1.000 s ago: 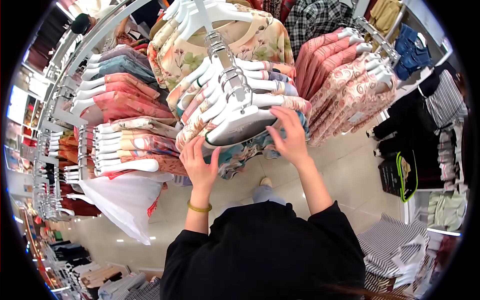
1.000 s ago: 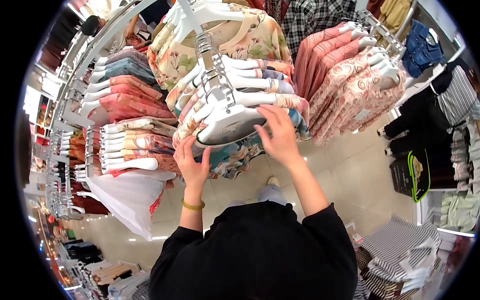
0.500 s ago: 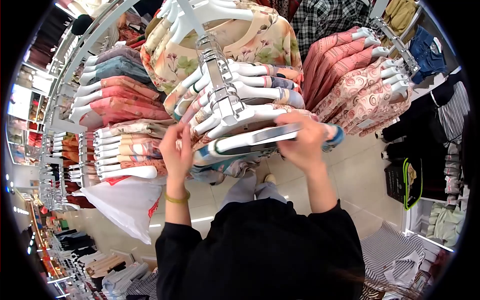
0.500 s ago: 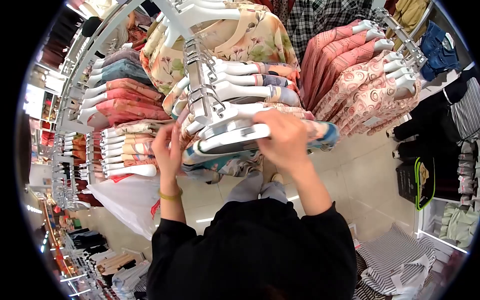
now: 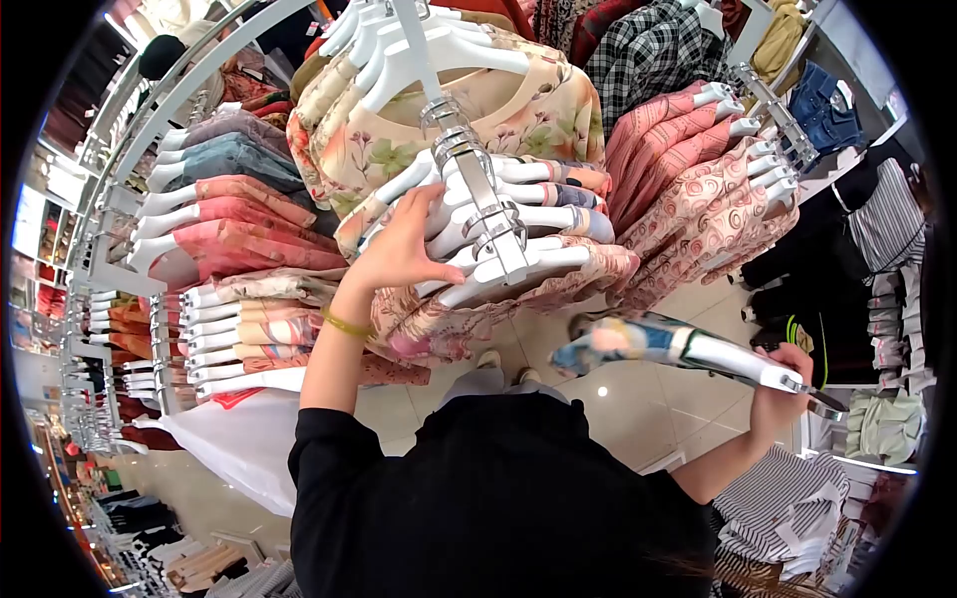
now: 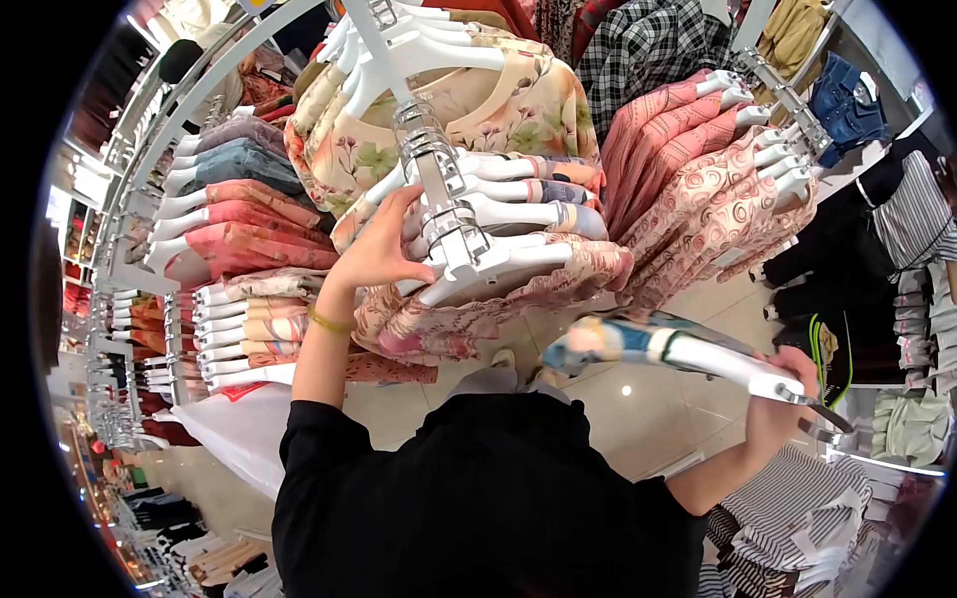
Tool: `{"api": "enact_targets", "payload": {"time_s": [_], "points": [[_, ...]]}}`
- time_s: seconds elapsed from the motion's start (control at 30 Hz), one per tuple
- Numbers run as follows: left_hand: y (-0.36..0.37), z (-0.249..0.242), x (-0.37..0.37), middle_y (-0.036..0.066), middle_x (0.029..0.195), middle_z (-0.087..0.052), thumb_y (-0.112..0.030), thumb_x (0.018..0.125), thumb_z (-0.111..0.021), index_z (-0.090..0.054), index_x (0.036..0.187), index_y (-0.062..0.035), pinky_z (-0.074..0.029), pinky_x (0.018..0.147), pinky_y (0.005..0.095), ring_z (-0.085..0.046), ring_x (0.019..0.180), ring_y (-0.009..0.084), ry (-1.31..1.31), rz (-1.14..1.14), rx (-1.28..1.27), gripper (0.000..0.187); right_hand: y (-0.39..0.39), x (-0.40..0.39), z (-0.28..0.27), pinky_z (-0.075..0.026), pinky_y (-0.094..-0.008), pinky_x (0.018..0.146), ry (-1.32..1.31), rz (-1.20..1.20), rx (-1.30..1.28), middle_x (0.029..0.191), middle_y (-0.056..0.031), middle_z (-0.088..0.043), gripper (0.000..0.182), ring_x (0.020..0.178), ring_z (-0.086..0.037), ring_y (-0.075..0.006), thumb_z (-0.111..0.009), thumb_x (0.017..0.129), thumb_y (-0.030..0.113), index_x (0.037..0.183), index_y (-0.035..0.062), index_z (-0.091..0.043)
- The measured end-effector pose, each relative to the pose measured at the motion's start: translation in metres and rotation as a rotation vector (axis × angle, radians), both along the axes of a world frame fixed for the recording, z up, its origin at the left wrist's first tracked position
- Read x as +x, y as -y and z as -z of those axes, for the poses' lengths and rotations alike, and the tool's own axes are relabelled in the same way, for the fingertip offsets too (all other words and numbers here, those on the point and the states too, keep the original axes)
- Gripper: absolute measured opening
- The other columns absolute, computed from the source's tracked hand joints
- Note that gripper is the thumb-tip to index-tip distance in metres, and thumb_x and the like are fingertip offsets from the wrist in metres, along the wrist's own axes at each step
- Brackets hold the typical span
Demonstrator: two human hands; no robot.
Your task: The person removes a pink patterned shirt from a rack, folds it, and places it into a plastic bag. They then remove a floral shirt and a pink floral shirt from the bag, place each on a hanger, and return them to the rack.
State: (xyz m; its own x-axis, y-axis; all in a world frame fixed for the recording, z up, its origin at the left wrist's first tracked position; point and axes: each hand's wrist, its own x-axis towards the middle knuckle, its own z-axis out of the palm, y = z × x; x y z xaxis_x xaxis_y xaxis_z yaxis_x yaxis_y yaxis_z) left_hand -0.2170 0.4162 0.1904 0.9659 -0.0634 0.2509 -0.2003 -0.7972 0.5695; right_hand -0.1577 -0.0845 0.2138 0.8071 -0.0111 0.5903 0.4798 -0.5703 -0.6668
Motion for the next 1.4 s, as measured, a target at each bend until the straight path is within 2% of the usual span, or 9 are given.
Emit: {"api": "enact_targets", "payload": {"time_s": [0.1, 0.13, 0.27, 0.6, 0.7, 0.77, 0.83, 1.17, 1.4], "points": [[-0.019, 0.011, 0.014, 0.022, 0.124, -0.047, -0.033, 0.068, -0.081, -0.039, 0.131, 0.0058, -0.039, 0.098, 0.0373, -0.049, 0.117, 0.0304, -0.108, 0.018, -0.27, 0.086, 0.013, -0.006, -0.017, -0.047, -0.025, 0.075, 0.093, 0.203, -0.15, 0.082, -0.0026, -0.061, 0.022, 0.075, -0.056, -0.0108, -0.072, 0.078, 0.0, 0.097, -0.0011, -0.062], [-0.027, 0.023, 0.02, 0.019, 0.121, -0.053, -0.025, 0.083, -0.067, -0.039, 0.133, 0.0055, -0.04, 0.096, 0.0333, -0.052, 0.111, 0.0228, -0.055, 0.067, -0.307, 0.065, 0.018, -0.007, -0.022, -0.048, -0.0258, 0.075, 0.147, 0.232, -0.178, 0.082, -0.0034, -0.062, 0.022, 0.075, -0.057, -0.0119, -0.071, 0.078, -0.001, 0.097, -0.0014, -0.062], [-0.009, 0.01, 0.039, 0.01, 0.121, -0.057, -0.016, 0.093, -0.053, -0.041, 0.135, 0.0043, -0.039, 0.096, 0.0293, -0.05, 0.109, 0.0141, -0.251, 0.056, -0.606, 0.048, 0.021, -0.01, -0.045, -0.051, -0.0295, 0.072, 0.311, 0.518, -0.414, 0.089, -0.0111, -0.068, 0.017, 0.079, -0.065, -0.0194, -0.067, 0.078, -0.002, 0.095, -0.0021, -0.066], [-0.009, 0.012, 0.058, 0.008, 0.125, -0.055, -0.001, 0.088, -0.05, -0.045, 0.134, -0.0006, -0.039, 0.098, 0.0304, -0.05, 0.115, 0.0156, -0.363, 0.317, -0.656, 0.047, 0.031, -0.002, -0.077, -0.051, -0.0339, 0.061, 0.574, 0.941, -0.649, 0.074, -0.0093, -0.07, 0.013, 0.066, -0.066, -0.0233, -0.077, 0.07, 0.011, 0.08, 0.0043, -0.072], [0.005, -0.002, 0.048, 0.006, 0.12, -0.058, -0.004, 0.088, -0.055, -0.049, 0.131, -0.0008, -0.042, 0.094, 0.0286, -0.052, 0.108, 0.0137, -0.308, 0.346, -0.619, 0.043, 0.005, 0.013, -0.085, -0.051, -0.032, 0.062, 0.597, 0.883, -0.534, 0.076, -0.0083, -0.07, 0.01, 0.068, -0.066, -0.0235, -0.076, 0.071, 0.01, 0.079, 0.0045, -0.072], [0.018, -0.037, 0.036, 0.003, 0.114, -0.059, -0.005, 0.088, -0.057, -0.052, 0.128, -0.0012, -0.042, 0.092, 0.0271, -0.052, 0.104, 0.0116, -0.565, 0.131, -0.539, 0.04, -0.018, 0.025, -0.086, -0.051, -0.0326, 0.066, 0.652, 0.696, -0.526, 0.081, -0.0088, -0.069, 0.018, 0.072, -0.066, -0.0244, -0.073, 0.071, 0.007, 0.088, 0.009, -0.072], [0.02, -0.032, 0.033, 0.002, 0.111, -0.06, -0.005, 0.088, -0.057, -0.053, 0.125, -0.0016, -0.043, 0.09, 0.0259, -0.052, 0.102, 0.0097, -0.515, 0.144, -0.544, 0.037, -0.055, 0.032, -0.09, -0.051, -0.0331, 0.063, 0.66, 0.478, -0.473, 0.082, -0.0072, -0.07, 0.018, 0.068, -0.066, -0.0229, -0.07, 0.066, 0.001, 0.083, 0.0063, -0.071], [0.022, -0.016, 0.028, 0.002, 0.115, -0.059, -0.007, 0.089, -0.058, -0.051, 0.128, -0.0017, -0.042, 0.092, 0.0258, -0.051, 0.103, 0.0087, -0.604, 0.265, -0.719, 0.04, -0.218, 0.087, -0.029, -0.048, -0.0437, 0.064, 0.244, -0.313, -0.472, 0.081, -0.0074, -0.06, 0.034, 0.077, -0.063, -0.0318, -0.073, 0.059, 0.004, 0.089, 0.0108, -0.058], [0.027, -0.011, 0.023, 0.014, 0.113, -0.06, -0.022, 0.09, -0.06, -0.049, 0.128, -0.0015, -0.04, 0.093, 0.0311, -0.053, 0.104, 0.0191, -0.465, 0.226, -0.501, 0.044, -0.313, 0.108, 0.016, -0.048, -0.0443, 0.072, 0.034, -0.746, -0.521, 0.088, -0.0134, -0.065, 0.032, 0.086, -0.062, -0.0357, -0.067, 0.066, 0.004, 0.097, 0.0096, -0.063]]}}
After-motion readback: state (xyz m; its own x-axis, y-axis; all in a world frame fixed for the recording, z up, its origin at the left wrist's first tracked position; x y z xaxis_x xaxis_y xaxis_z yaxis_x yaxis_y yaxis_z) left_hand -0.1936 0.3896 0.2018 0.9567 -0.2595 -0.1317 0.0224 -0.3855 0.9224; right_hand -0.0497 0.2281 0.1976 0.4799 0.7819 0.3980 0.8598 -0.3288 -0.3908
